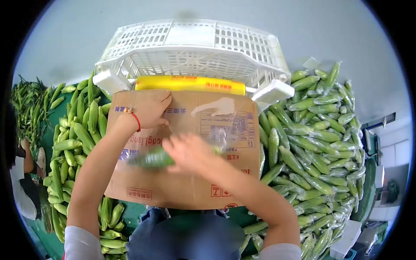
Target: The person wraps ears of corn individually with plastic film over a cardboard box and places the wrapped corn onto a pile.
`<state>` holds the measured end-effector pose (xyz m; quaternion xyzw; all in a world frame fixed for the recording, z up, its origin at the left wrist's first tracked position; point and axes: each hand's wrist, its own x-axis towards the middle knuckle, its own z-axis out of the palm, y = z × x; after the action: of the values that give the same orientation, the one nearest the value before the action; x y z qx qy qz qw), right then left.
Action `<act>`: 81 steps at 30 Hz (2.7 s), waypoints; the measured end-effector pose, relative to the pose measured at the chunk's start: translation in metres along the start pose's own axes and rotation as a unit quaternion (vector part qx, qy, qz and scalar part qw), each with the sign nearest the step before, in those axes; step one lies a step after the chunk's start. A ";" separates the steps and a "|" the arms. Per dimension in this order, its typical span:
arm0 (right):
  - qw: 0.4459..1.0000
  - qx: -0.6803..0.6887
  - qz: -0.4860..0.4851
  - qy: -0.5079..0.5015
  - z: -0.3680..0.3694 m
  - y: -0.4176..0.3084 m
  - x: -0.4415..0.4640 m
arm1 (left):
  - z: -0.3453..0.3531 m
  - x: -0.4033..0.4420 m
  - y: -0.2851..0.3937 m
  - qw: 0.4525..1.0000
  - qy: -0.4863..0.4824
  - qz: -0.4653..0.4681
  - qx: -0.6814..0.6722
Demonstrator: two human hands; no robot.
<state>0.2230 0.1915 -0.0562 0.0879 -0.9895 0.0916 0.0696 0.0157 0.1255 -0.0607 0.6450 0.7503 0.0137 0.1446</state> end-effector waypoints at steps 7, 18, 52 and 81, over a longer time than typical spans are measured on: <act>0.864 0.358 0.204 -0.289 -0.057 -0.069 -0.115 | 0.011 -0.015 0.001 0.983 0.137 0.025 -0.121; 0.009 0.988 -0.044 -0.148 0.005 -0.085 -0.051 | -0.003 -0.082 0.123 0.277 0.212 0.115 -0.930; 0.428 0.475 0.438 0.632 -0.056 0.104 -0.392 | 0.019 -0.075 0.203 0.947 0.119 0.258 -0.151; 0.824 0.326 0.430 0.176 -0.022 -0.034 -0.185 | 0.059 -0.251 0.001 0.934 0.347 0.077 -0.030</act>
<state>0.4117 0.1930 -0.0579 -0.3461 -0.8106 0.4434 0.1630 0.0617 -0.1276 -0.0668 0.6511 0.7010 0.2704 -0.1073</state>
